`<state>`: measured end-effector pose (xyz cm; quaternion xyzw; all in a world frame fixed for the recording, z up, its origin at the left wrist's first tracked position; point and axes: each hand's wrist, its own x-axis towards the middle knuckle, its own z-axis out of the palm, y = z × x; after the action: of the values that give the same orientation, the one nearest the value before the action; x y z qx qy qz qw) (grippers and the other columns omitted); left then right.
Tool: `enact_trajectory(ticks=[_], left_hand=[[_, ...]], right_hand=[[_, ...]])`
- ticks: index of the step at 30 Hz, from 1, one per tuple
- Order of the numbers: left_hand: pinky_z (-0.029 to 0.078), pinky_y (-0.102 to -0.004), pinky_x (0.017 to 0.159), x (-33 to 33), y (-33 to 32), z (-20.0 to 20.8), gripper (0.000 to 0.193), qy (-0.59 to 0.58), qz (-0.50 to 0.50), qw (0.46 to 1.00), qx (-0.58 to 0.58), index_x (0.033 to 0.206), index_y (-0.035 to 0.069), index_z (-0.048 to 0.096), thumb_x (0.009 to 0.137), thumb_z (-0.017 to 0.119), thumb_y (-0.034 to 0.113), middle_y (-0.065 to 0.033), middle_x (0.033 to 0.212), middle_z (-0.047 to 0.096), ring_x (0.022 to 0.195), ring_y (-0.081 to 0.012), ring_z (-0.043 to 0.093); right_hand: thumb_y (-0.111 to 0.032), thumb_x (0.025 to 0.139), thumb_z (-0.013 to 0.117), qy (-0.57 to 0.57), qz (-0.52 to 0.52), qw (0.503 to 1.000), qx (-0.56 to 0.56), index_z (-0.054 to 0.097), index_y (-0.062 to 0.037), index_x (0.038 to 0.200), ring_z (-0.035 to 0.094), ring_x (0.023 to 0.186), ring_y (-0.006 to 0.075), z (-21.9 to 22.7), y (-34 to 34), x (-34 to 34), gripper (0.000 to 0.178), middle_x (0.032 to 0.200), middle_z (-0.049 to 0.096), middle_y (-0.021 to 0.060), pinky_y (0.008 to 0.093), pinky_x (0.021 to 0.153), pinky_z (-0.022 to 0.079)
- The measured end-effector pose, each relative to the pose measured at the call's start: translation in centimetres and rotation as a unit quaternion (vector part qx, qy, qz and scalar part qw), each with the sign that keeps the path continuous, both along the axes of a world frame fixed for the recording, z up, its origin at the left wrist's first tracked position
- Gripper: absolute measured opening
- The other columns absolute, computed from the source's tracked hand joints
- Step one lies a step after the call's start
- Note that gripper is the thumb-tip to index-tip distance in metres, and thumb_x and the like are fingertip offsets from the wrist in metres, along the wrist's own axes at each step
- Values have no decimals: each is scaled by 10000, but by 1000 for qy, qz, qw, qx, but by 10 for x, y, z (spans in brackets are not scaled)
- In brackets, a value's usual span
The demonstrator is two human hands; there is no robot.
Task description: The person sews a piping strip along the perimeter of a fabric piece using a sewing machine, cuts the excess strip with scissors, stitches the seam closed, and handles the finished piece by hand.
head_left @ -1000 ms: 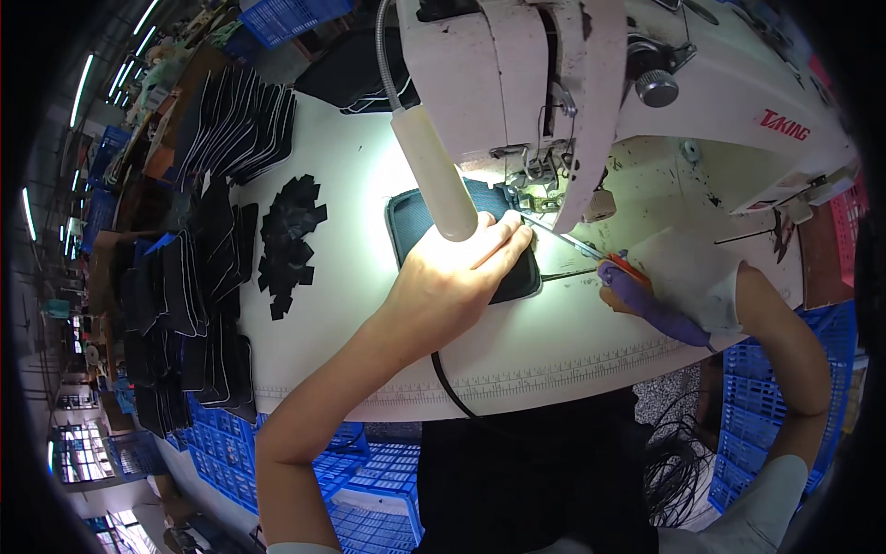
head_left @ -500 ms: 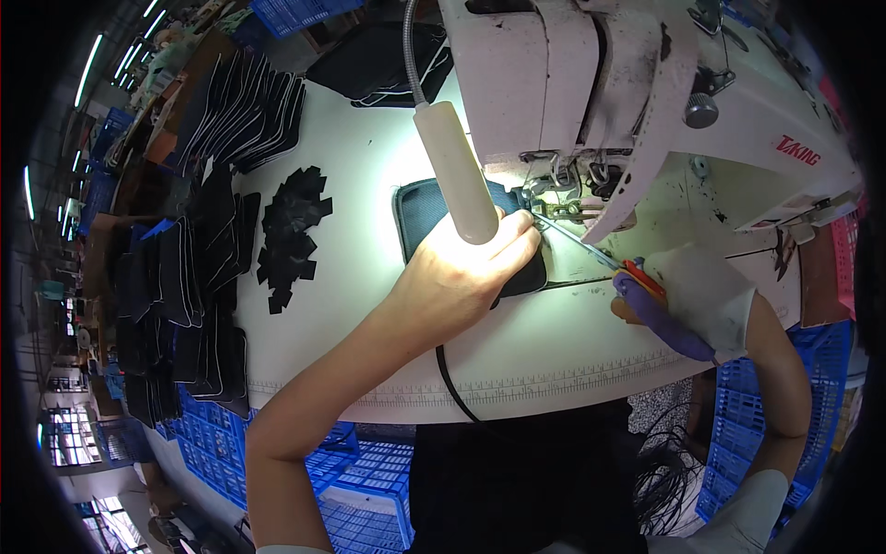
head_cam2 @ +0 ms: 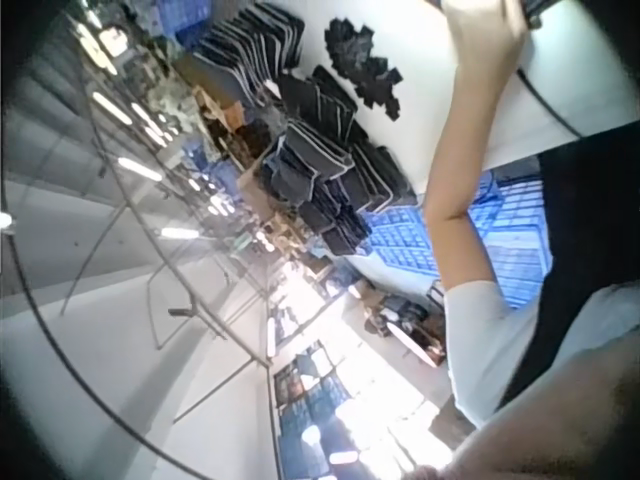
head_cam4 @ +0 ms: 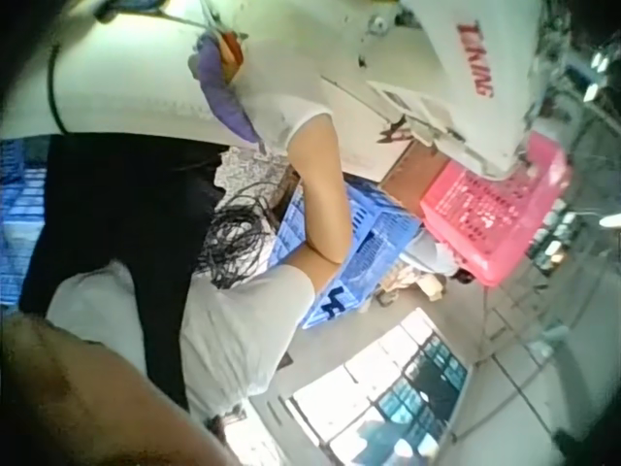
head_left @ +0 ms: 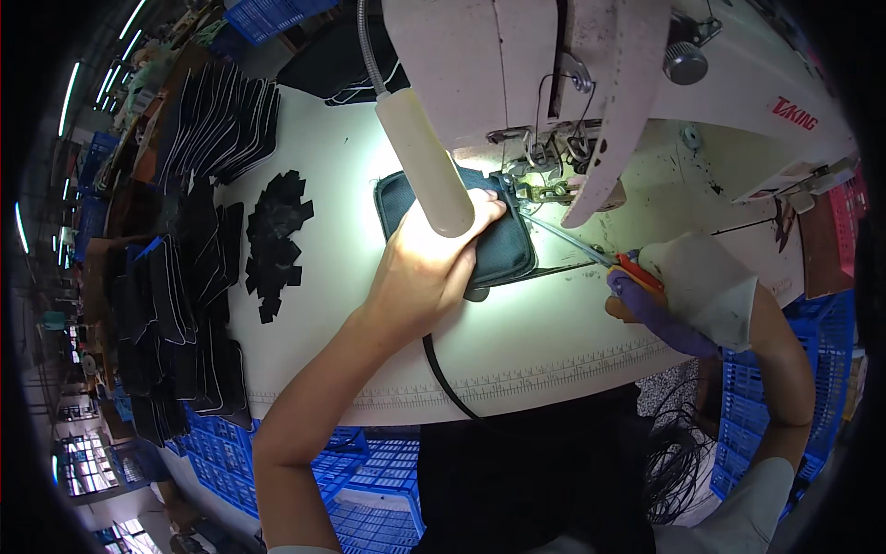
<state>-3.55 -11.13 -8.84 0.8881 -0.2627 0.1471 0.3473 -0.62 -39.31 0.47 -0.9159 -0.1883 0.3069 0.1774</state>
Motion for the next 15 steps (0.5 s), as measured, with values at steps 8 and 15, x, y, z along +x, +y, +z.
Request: enact_trajectory(ticks=[8, 15], left_hand=[[484, -456, 975, -3, -6, 13, 441, -36, 10, 995, 94, 1219, 29, 671, 792, 613, -63, -158, 1165, 654, 1092, -353, 607], [505, -446, 954, 1, -4, 19, 466, -63, 9, 985, 160, 1244, 29, 671, 784, 639, -31, -154, 1163, 682, 1059, -342, 645]], right_hand=[[-412, 963, 600, -94, 87, 989, -72, 732, -58, 842, 682, 632, 321, -16, -9, 6, 397, 683, 675, 156, 394, 632, 537], [-357, 929, 652, -132, 57, 987, -78, 681, -20, 809, 687, 665, 354, 3, -16, 6, 359, 709, 673, 187, 410, 644, 531]])
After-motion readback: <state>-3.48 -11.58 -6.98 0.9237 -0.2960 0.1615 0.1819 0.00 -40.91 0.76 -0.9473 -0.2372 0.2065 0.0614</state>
